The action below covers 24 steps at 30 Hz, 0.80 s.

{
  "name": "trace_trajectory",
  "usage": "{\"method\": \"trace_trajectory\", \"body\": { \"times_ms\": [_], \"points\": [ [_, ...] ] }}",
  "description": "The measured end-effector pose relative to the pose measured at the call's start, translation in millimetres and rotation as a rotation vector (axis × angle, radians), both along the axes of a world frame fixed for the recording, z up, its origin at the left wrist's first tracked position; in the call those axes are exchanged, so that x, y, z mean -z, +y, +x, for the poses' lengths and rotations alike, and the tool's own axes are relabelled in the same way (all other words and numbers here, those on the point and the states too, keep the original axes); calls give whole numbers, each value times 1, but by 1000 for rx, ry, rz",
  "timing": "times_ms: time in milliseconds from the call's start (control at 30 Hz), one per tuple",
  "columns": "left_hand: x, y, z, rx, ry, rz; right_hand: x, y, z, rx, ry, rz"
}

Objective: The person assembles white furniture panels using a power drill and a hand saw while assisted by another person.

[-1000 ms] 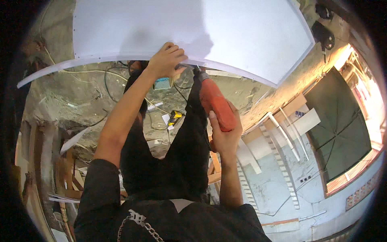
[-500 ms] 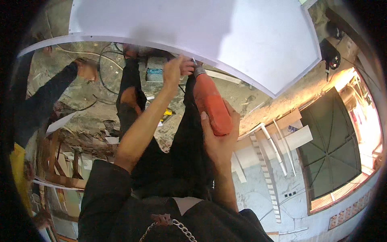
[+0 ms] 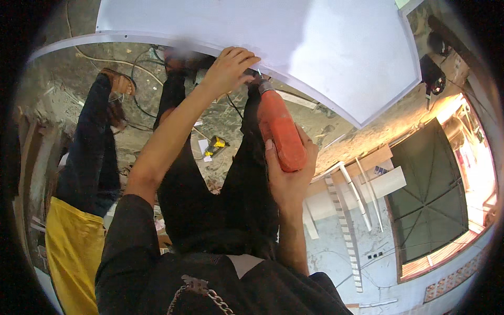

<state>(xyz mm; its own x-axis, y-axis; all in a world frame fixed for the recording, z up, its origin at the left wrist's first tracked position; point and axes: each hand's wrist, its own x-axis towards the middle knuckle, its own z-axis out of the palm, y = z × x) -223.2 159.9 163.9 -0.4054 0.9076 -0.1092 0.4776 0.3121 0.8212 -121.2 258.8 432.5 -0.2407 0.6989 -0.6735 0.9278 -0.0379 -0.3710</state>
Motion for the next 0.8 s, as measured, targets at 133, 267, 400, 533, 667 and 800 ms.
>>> {"method": "trace_trajectory", "body": {
  "times_ms": [133,267,400,533,667,800],
  "points": [
    [12,3,9,-56,83,45,-1,0,-3,3,-24,-6],
    [13,7,10,-136,143,86,0,1,-3,27,-36,-6],
    [13,6,10,-123,150,88,-1,3,-5,58,-28,-19],
    [14,7,11,-144,137,105,-1,8,-3,84,-52,-26],
    [13,8,11,-143,114,94,-1,10,-5,39,-82,-10],
    [14,7,10,-150,105,91,-4,15,-15,87,-93,-34]
  ]
}}
